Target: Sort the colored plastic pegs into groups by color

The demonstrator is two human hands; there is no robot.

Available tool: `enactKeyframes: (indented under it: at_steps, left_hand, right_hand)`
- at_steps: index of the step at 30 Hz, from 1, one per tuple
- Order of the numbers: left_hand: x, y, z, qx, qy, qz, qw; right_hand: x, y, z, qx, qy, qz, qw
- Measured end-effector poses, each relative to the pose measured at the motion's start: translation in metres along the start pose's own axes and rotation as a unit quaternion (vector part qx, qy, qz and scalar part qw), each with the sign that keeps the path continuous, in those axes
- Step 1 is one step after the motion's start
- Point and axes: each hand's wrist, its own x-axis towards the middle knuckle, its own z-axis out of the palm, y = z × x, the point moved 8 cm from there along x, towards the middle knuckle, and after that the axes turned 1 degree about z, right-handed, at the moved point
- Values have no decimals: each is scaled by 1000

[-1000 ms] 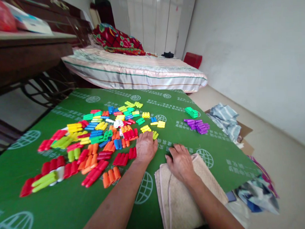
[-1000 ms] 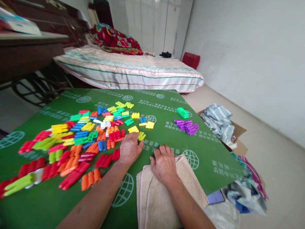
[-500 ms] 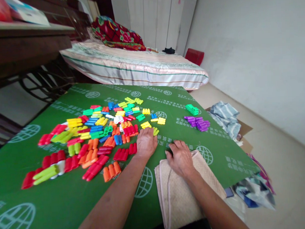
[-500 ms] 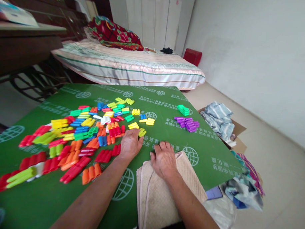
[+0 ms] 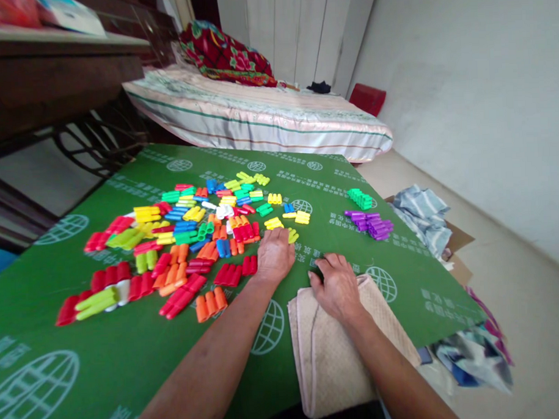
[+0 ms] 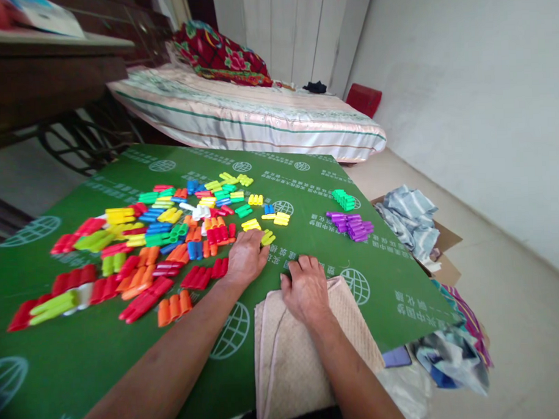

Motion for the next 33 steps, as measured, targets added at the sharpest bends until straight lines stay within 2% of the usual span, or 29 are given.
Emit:
enactKeyframes:
  at_steps: [17, 20, 26, 33]
  left_hand:
    - [-5, 1, -1, -26, 5, 24, 999]
    - [-7, 1, -2, -36, 6, 28, 999]
    - [-8, 0, -1, -56, 8, 35, 998]
    - [-9, 3, -1, -87, -15, 47, 995]
  right_hand:
    - [-1, -2, 2, -5, -7, -10, 1000]
    - [2, -4, 1, -11, -23, -11, 1000]
    - [21, -3, 3, 36, -51, 17, 998]
    - [55, -5, 18, 147, -22, 39, 988]
